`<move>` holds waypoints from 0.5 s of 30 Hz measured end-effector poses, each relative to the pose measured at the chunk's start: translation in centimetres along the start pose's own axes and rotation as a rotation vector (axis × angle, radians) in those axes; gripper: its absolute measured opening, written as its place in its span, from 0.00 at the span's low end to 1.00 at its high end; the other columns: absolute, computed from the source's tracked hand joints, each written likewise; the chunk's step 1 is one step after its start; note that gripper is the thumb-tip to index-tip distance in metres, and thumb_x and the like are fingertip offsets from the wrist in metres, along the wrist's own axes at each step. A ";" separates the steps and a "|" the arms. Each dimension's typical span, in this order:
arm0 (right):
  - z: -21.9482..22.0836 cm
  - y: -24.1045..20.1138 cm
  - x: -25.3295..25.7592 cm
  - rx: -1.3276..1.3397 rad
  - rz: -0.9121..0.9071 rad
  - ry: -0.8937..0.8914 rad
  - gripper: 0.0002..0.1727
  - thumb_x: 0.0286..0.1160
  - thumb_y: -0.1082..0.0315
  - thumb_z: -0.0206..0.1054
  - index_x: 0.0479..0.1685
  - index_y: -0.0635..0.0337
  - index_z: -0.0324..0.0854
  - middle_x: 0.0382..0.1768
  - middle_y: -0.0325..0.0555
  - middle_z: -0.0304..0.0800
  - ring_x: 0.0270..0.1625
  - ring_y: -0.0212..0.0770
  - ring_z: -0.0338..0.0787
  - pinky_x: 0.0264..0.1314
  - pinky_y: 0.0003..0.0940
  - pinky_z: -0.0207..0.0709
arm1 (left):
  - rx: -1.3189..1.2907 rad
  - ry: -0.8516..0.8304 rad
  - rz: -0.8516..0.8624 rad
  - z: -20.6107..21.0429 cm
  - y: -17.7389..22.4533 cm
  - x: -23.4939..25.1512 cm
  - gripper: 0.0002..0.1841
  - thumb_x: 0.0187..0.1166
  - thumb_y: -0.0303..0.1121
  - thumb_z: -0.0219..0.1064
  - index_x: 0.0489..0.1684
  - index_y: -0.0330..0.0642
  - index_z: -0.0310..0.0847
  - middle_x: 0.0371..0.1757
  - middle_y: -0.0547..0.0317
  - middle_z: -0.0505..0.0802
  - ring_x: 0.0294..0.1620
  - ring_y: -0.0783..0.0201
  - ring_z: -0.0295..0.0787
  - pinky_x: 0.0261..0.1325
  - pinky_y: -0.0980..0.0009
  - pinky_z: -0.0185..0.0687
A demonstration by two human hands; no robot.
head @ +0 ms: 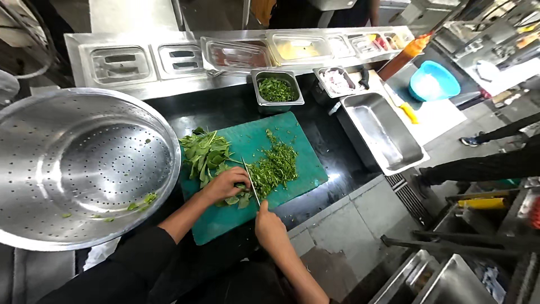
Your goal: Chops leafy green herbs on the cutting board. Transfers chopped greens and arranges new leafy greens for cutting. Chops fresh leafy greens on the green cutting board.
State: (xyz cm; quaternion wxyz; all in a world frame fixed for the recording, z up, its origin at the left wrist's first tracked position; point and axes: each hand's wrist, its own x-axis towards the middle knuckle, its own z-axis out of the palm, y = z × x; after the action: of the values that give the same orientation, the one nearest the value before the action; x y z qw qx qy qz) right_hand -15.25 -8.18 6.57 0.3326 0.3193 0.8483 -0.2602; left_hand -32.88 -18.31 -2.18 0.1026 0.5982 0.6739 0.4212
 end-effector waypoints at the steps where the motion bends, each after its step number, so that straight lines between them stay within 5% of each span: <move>1: -0.2 -0.4 0.4 -0.010 -0.005 0.006 0.24 0.96 0.60 0.43 0.85 0.58 0.58 0.55 0.61 0.90 0.60 0.59 0.92 0.61 0.57 0.83 | 0.008 0.003 0.003 0.0 0.0 0.0 0.08 0.63 0.20 0.75 0.32 0.43 0.95 0.48 0.58 0.95 0.60 0.60 0.90 0.69 0.64 0.83; 4: -0.3 -0.4 0.3 -0.035 -0.002 0.007 0.24 0.96 0.60 0.42 0.84 0.56 0.57 0.56 0.61 0.90 0.61 0.60 0.92 0.61 0.57 0.83 | 0.098 0.013 0.002 0.2 0.2 -0.6 0.07 0.64 0.24 0.76 0.33 0.48 0.95 0.48 0.62 0.96 0.63 0.59 0.89 0.72 0.58 0.81; 6: -0.4 0.7 -0.1 -0.037 -0.003 0.024 0.24 0.95 0.59 0.43 0.85 0.56 0.56 0.53 0.62 0.90 0.59 0.61 0.92 0.60 0.58 0.84 | 0.162 0.021 -0.050 0.2 0.4 -1.2 0.05 0.70 0.31 0.74 0.38 0.50 0.95 0.52 0.62 0.95 0.67 0.55 0.86 0.74 0.46 0.75; 10: -1.1 4.1 0.6 -0.050 -0.006 0.034 0.25 0.96 0.54 0.42 0.83 0.55 0.59 0.51 0.62 0.91 0.58 0.63 0.93 0.58 0.60 0.83 | 0.215 -0.019 -0.131 0.7 1.3 -2.4 0.16 0.74 0.50 0.73 0.49 0.51 0.93 0.61 0.60 0.92 0.74 0.54 0.81 0.81 0.44 0.69; 15: -4.7 7.4 3.5 -0.030 -0.147 -0.013 0.26 0.96 0.52 0.45 0.82 0.57 0.60 0.48 0.62 0.89 0.50 0.61 0.92 0.54 0.59 0.83 | 0.201 0.055 -0.141 1.8 1.5 -1.7 0.11 0.72 0.40 0.76 0.46 0.45 0.93 0.56 0.55 0.93 0.69 0.51 0.85 0.79 0.49 0.73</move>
State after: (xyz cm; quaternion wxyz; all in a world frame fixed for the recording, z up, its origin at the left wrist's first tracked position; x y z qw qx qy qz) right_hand -13.83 1.13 5.33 0.3231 0.2496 0.8710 -0.2734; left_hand -30.14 -19.17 -2.88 0.0530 0.5449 0.7557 0.3594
